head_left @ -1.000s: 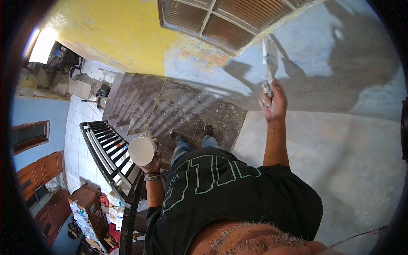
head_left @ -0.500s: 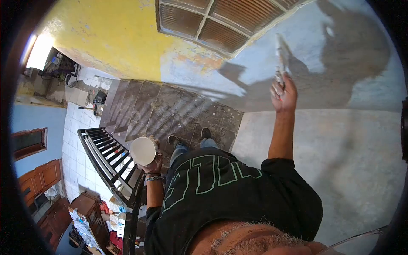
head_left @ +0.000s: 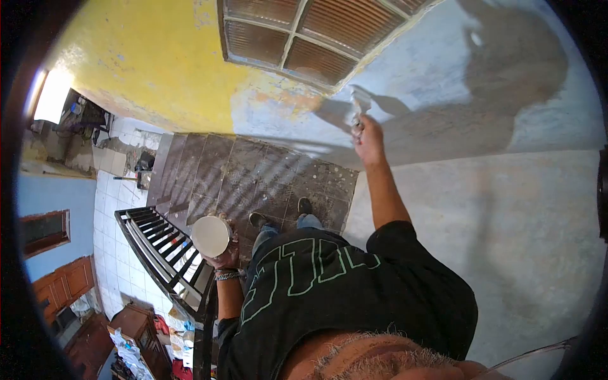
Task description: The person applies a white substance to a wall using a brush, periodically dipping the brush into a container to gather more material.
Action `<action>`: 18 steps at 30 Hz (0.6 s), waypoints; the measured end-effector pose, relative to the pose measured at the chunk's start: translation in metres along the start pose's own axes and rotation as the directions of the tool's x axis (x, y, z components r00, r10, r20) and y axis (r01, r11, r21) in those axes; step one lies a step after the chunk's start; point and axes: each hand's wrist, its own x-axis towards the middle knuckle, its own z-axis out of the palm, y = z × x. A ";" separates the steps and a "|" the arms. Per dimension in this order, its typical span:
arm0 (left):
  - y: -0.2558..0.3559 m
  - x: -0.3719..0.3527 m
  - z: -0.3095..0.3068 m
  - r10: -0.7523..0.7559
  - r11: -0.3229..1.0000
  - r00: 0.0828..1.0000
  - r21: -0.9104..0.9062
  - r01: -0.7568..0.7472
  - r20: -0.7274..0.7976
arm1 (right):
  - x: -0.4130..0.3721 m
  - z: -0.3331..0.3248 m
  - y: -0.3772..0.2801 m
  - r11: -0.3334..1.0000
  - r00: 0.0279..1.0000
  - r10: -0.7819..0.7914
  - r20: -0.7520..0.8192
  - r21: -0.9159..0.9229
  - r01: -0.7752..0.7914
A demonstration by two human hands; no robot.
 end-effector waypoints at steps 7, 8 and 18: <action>-0.001 0.010 0.001 -0.013 0.999 0.994 0.040 0.008 0.109 | -0.065 0.032 -0.095 0.963 0.937 -0.258 0.235 0.136 0.232; -0.001 0.012 -0.001 -0.027 0.999 0.975 0.045 0.017 0.223 | -0.073 0.035 -0.091 0.963 0.944 -0.263 0.199 0.119 0.243; -0.002 0.015 0.005 -0.077 0.995 0.977 0.083 0.061 0.197 | -0.026 0.017 -0.018 0.991 0.991 -0.074 0.113 0.120 0.060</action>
